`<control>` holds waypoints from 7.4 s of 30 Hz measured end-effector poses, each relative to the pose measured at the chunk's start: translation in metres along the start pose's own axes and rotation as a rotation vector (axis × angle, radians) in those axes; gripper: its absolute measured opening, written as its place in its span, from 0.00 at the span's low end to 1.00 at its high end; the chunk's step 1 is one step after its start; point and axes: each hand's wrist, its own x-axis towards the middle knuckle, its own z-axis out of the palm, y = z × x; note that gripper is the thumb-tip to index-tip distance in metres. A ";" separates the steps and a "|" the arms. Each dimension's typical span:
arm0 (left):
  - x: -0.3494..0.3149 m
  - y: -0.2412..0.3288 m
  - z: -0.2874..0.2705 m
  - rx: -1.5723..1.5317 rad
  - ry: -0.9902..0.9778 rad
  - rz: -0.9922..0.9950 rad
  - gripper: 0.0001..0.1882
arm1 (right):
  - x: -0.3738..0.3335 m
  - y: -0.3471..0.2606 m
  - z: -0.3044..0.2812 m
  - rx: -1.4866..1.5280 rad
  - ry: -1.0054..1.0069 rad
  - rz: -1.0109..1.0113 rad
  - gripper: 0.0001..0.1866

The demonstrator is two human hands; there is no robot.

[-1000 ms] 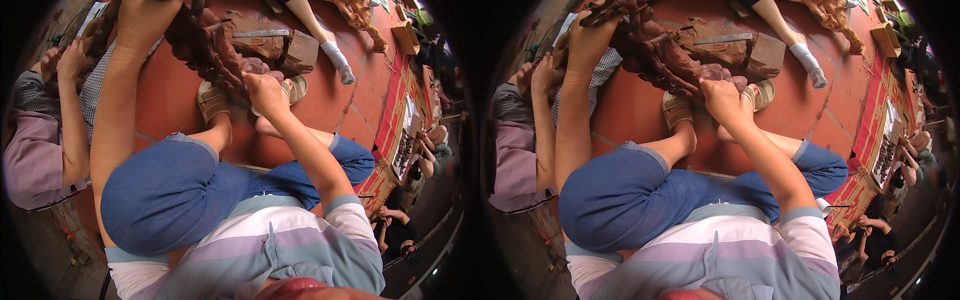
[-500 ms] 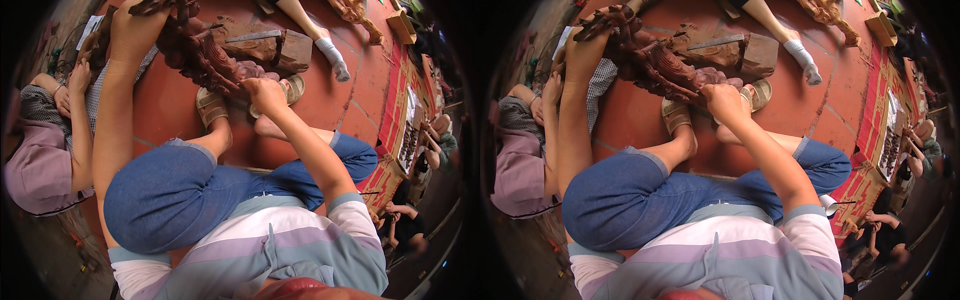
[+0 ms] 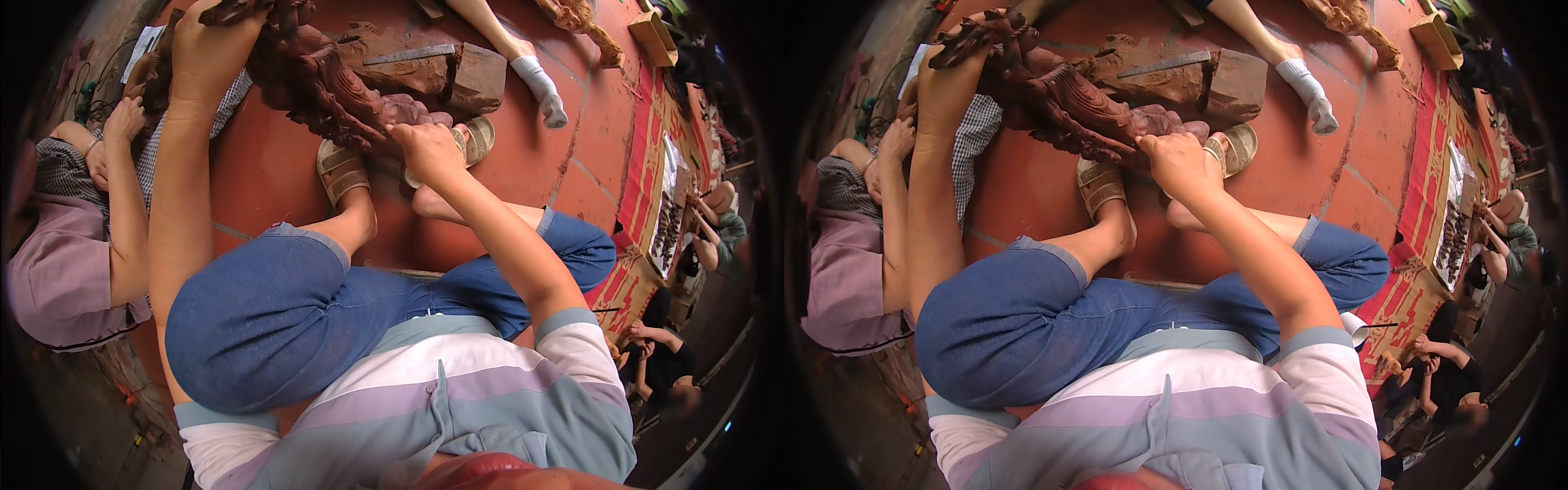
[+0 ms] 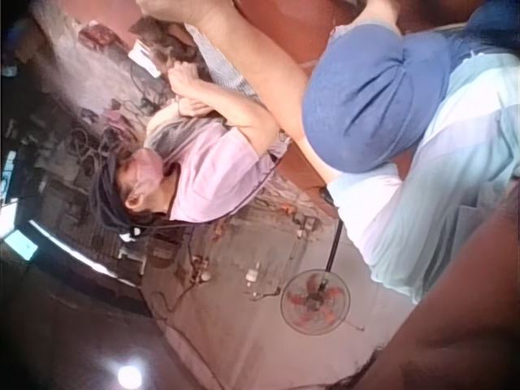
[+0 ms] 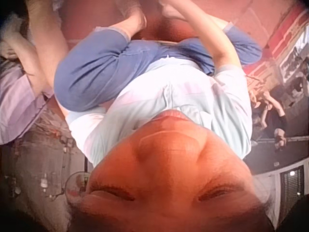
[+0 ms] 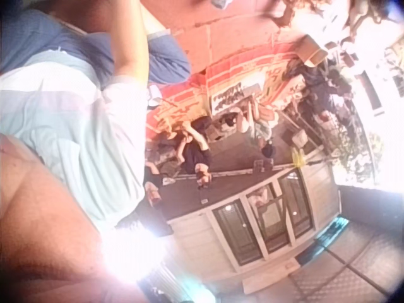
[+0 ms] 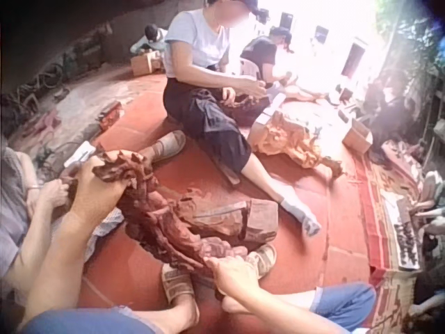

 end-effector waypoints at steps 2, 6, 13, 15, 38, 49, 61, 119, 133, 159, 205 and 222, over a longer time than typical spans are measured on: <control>-0.005 0.012 0.005 -0.061 0.019 -0.048 0.11 | 0.008 0.001 -0.008 -0.035 -0.171 0.032 0.09; -0.008 0.013 0.003 -0.135 0.024 -0.054 0.10 | 0.012 -0.004 0.002 0.097 0.026 0.001 0.10; -0.007 -0.052 -0.021 0.844 -0.143 0.522 0.15 | 0.009 0.031 -0.023 0.326 -0.168 0.147 0.09; -0.009 -0.045 -0.005 0.351 -0.154 0.237 0.14 | 0.000 0.049 -0.025 0.332 -0.126 0.213 0.09; 0.000 -0.023 -0.001 -0.168 -0.159 -0.164 0.13 | 0.043 0.058 0.011 0.391 -0.053 -0.191 0.09; 0.001 -0.050 -0.011 0.667 -0.187 0.345 0.13 | 0.040 0.055 0.008 0.322 0.012 -0.206 0.06; -0.001 -0.032 -0.002 0.059 -0.114 -0.063 0.13 | 0.017 0.039 0.015 0.153 0.144 -0.224 0.08; 0.000 -0.038 -0.007 0.129 -0.151 0.037 0.12 | 0.025 0.026 0.015 0.182 0.152 -0.238 0.07; 0.004 -0.055 -0.011 0.678 -0.173 0.419 0.12 | 0.020 0.029 0.014 0.076 0.083 -0.186 0.07; 0.003 -0.032 -0.001 0.334 -0.131 0.202 0.12 | 0.030 0.036 0.007 0.239 0.065 -0.042 0.03; -0.033 -0.019 -0.029 -0.035 -0.110 -0.178 0.14 | 0.049 0.037 0.008 0.151 -0.082 -0.071 0.02; -0.033 -0.012 -0.024 0.031 -0.076 -0.150 0.20 | -0.003 0.085 -0.050 0.763 0.044 0.550 0.07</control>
